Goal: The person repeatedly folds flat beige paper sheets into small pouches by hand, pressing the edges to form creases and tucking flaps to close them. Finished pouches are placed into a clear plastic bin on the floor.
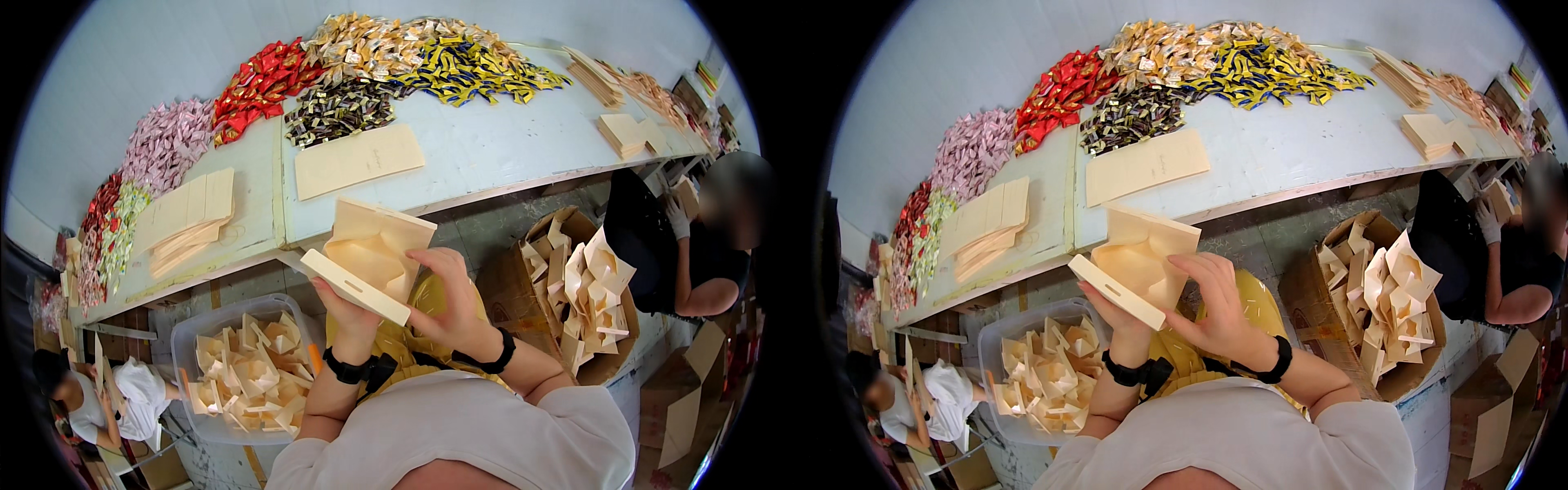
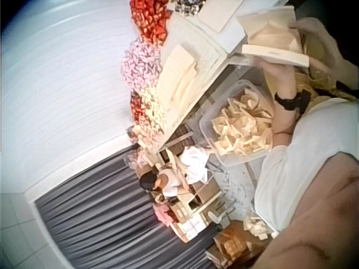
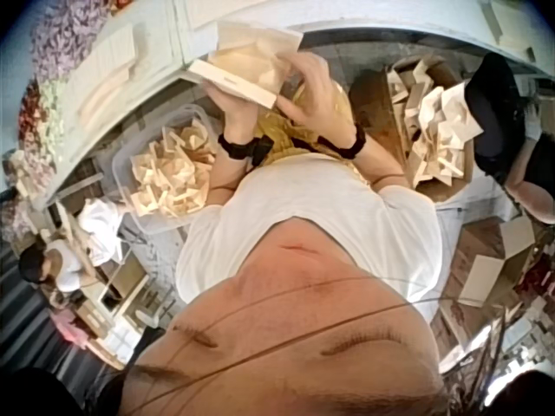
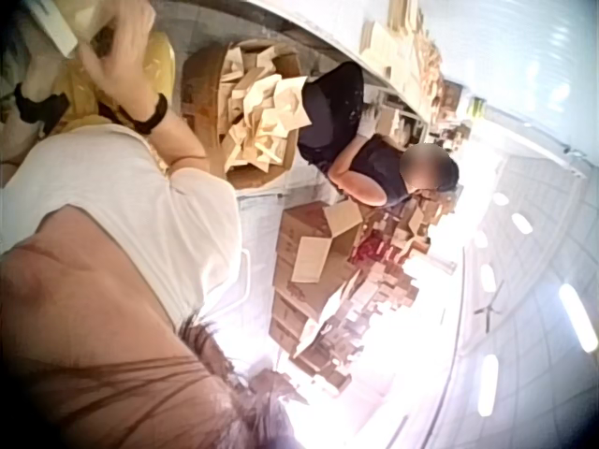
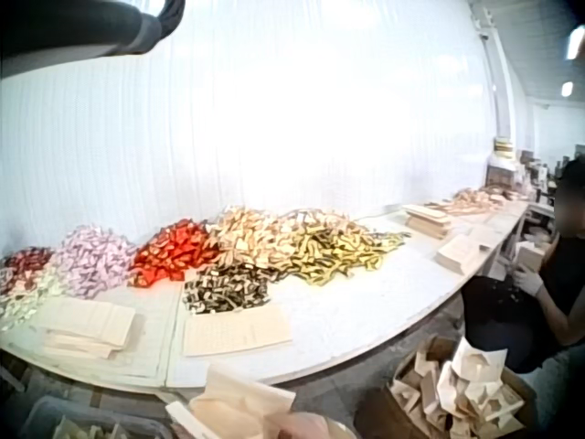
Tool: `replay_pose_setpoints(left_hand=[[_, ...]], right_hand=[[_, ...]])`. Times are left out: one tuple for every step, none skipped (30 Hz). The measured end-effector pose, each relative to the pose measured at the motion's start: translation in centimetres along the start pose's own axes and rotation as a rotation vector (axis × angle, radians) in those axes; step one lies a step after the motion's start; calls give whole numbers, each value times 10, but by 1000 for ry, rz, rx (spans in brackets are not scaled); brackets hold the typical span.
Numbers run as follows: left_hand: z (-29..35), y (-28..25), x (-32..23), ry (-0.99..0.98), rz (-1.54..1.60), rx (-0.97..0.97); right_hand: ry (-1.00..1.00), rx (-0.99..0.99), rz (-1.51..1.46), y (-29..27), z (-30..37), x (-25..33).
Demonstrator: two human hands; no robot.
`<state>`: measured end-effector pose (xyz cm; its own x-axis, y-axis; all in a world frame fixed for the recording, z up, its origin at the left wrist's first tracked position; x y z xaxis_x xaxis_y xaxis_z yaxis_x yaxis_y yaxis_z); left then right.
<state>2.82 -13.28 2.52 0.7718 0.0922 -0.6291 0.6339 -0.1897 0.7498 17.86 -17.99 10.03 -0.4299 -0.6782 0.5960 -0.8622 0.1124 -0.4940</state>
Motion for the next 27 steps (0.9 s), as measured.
replay_pose_setpoints(left_hand=[[0,5,-2,34,-53,-24],[1,7,-2,49,-54,-23],[3,9,-3,65,-54,-21],[6,9,-3,82,-55,-21],[8,7,-3,91,-75,-14],[9,5,-2,101,-95,-7],[9,6,-3,111,-113,-1],[10,8,-5,146,-188,27],[11,12,-8,180,-262,55],[13,17,-11,214,-337,82],[14,18,-12,223,-330,81],[15,19,-14,232,-324,80],[15,20,-15,242,-317,80],[15,23,-16,253,-316,94],[16,27,-16,264,-316,109],[15,28,-18,278,-315,123],[14,28,-19,284,-330,136],[13,26,-18,290,-346,149],[13,25,-19,297,-376,156],[13,23,-20,305,-406,164],[12,22,-21,312,-449,170],[12,23,-21,303,-473,184],[11,24,-21,296,-497,197],[11,26,-21,279,-503,212],[10,28,-20,282,-485,235],[9,31,-20,285,-468,259],[6,34,-19,303,-429,291]], right_hand=[[44,-2,3,0,-3,2],[73,0,-23,2,-2,-2],[103,2,-50,6,1,-7],[130,5,-78,10,3,-11],[135,-9,-116,12,4,-13],[140,-24,-153,13,6,-14],[143,-37,-190,15,8,-15],[116,-45,-202,16,10,-18],[89,-53,-214,17,13,-21],[63,-61,-225,17,15,-25],[50,-60,-251,17,17,-27],[38,-60,-276,17,19,-29],[24,-59,-301,17,20,-31],[63,-94,-398,15,23,-36],[102,-129,-494,11,28,-42],[138,-161,-591,8,32,-46],[62,-243,-544,2,35,-44],[-13,-325,-495,-5,37,-41],[-88,-402,-450,-14,39,-37],[-164,-231,-169,-22,36,-27],[-172,-172,-43,-21,32,-20],[-175,-119,86,-21,24,-6],[-177,-65,216,-18,18,2],[-141,-73,172,-15,21,-1],[-142,-55,140,-13,21,0],[-142,-37,109,-12,21,0],[-143,-19,77,-11,20,0]])
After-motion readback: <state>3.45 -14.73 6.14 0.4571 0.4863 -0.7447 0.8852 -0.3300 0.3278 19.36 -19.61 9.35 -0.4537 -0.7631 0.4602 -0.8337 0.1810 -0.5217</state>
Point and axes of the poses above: each hand's wrist, its own z-axis away from the middle knuckle, its own y-axis out of the palm, x = y × z, the point moved 4 cm from there along -z, towards the middle knuckle, and after that the axes turned 13 degrees about x, right-handed, at the moved point
